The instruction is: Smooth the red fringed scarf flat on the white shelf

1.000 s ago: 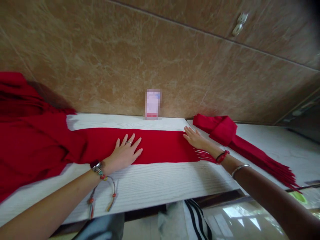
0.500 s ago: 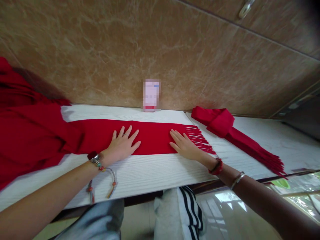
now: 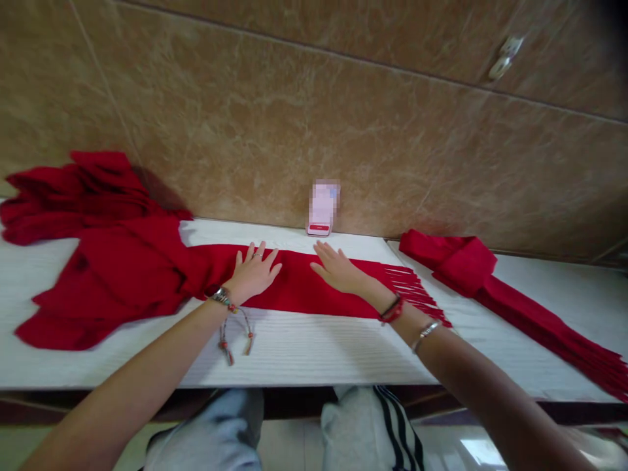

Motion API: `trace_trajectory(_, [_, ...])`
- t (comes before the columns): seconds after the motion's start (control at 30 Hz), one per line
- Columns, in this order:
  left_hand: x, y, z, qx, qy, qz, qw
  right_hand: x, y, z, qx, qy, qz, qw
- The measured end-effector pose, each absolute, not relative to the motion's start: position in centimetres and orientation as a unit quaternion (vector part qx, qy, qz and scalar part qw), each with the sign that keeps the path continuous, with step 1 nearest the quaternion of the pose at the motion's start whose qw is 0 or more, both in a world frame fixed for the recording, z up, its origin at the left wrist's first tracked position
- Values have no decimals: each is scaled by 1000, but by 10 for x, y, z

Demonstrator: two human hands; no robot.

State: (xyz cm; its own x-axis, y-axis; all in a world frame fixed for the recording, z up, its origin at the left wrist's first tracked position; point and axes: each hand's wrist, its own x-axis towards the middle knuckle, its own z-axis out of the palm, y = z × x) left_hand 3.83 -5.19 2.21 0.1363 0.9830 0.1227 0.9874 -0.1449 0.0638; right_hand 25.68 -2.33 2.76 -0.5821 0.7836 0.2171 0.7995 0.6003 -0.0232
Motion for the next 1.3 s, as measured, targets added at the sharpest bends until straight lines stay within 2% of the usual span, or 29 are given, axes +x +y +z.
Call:
trace_trajectory(0.17, [17, -41, 15, -731, -681, -9, -37, 198, -10, 8, -399, -913, 5, 81])
trace_trajectory(0.33, [22, -43, 16, -727, -686, 4, -30, 201, -7, 4, -405, -911, 30, 71])
trace_trajectory(0.5, [25, -46, 17, -758, -652, -19, 19, 187, -8, 11, -382, -920, 7, 87])
trace_trajectory(0.7, [17, -40, 18, -766, -641, 25, -50, 187, -9, 2, -409, -908, 7, 92])
trace_trajectory(0.9, [17, -36, 18, -756, -653, 38, -32, 245, -9, -5, -435, -894, -30, 103])
trace_trajectory(1.17, [20, -35, 19, -746, -664, 50, -16, 387, -8, -18, -491, -858, -132, 74])
trace_trajectory(1.3, [26, -37, 16, -749, -661, 9, 37, 411, -10, -12, -517, -842, -147, 41])
